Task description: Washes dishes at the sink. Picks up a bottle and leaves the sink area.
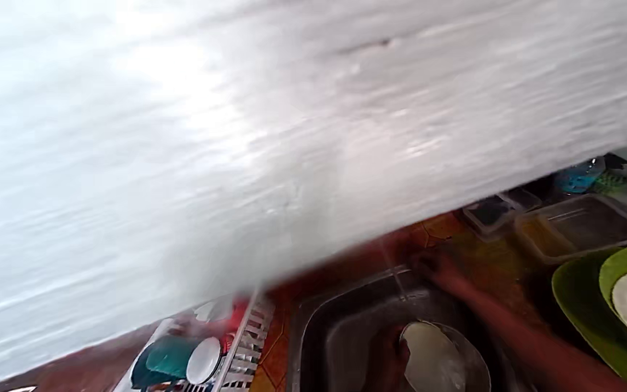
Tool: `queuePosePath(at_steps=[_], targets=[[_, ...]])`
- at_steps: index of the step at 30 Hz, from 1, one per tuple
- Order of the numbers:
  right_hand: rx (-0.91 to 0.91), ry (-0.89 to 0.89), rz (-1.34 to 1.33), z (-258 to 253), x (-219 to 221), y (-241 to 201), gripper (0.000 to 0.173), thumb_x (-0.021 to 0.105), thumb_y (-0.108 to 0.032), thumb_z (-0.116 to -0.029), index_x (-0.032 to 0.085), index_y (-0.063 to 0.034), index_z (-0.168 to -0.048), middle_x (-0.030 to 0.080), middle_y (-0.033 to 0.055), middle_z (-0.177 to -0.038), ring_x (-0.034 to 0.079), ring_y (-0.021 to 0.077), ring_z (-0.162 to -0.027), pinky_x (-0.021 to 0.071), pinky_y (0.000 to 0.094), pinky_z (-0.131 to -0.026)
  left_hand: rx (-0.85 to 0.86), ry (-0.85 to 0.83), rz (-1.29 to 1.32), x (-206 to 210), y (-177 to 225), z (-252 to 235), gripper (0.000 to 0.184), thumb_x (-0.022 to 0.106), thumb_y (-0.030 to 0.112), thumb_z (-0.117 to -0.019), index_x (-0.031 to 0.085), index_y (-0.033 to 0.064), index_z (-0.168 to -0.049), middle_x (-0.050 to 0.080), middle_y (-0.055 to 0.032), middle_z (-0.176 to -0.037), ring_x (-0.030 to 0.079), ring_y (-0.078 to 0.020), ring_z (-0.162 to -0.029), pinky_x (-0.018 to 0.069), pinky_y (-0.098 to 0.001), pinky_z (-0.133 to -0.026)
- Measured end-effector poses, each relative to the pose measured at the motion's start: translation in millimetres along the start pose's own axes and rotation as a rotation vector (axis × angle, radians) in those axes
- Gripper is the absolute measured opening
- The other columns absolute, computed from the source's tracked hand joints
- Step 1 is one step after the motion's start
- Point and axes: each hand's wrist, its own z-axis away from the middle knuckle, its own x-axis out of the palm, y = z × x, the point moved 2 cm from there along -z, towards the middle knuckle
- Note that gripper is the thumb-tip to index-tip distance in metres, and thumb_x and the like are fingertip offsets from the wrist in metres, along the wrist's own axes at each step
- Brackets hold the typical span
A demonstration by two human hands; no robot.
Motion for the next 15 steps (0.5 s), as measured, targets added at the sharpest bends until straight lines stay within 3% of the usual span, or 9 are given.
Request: queuePosePath(at_steps=[4,8,12,15], targets=[[0.119,-0.202,-0.348,1,43,-12,0.022,0.055,-0.006,-0.1037,0.065,0.0064,-0.118,0.07,0.0148,-0.106,0.07,0.0167,-0.085,0.06,0.0336,-0.079,0.076,0.028,-0.115,-14,19,3,0.037,0.058,0.009,-0.0983,0.064,0.0,-0.134,0.068,-0.0219,-0.124,0.067,-0.0317,-0.114,0.0514,-0.0468,-0.103],[0.212,-0.26,-0.506,-3,46,-25,0.018,0.053,-0.005,-0.105,0.063,0.0053,-0.115,0.07,0.0115,-0.104,0.071,0.0154,-0.081,0.0616,0.0318,-0.075,0.092,0.127,-0.209,-35,35,14,0.041,0.058,0.009,-0.0981,0.062,0.0033,-0.138,0.066,-0.0207,-0.129,0.066,-0.0319,-0.117,0.0509,-0.046,-0.104],[0.078,-0.278,-0.173,-3,38,-51,0.022,0.055,-0.014,-0.1055,0.067,0.0042,-0.106,0.069,0.0103,-0.093,0.066,0.0125,-0.078,0.0567,0.0311,-0.078,0.116,0.241,-0.136,-49,29,1,0.037,0.059,0.008,-0.0972,0.064,-0.0005,-0.133,0.07,-0.021,-0.117,0.069,-0.031,-0.103,0.0544,-0.0459,-0.096],[-0.005,-0.374,0.067,4,30,-80,0.029,0.05,-0.017,-0.1082,0.069,0.0038,-0.113,0.069,0.0156,-0.1,0.066,0.0197,-0.085,0.0545,0.0379,-0.084,0.04,0.2,-0.01,-51,24,-19,0.039,0.059,0.012,-0.0995,0.061,0.0001,-0.137,0.069,-0.0213,-0.117,0.069,-0.0299,-0.102,0.0549,-0.0457,-0.094]])
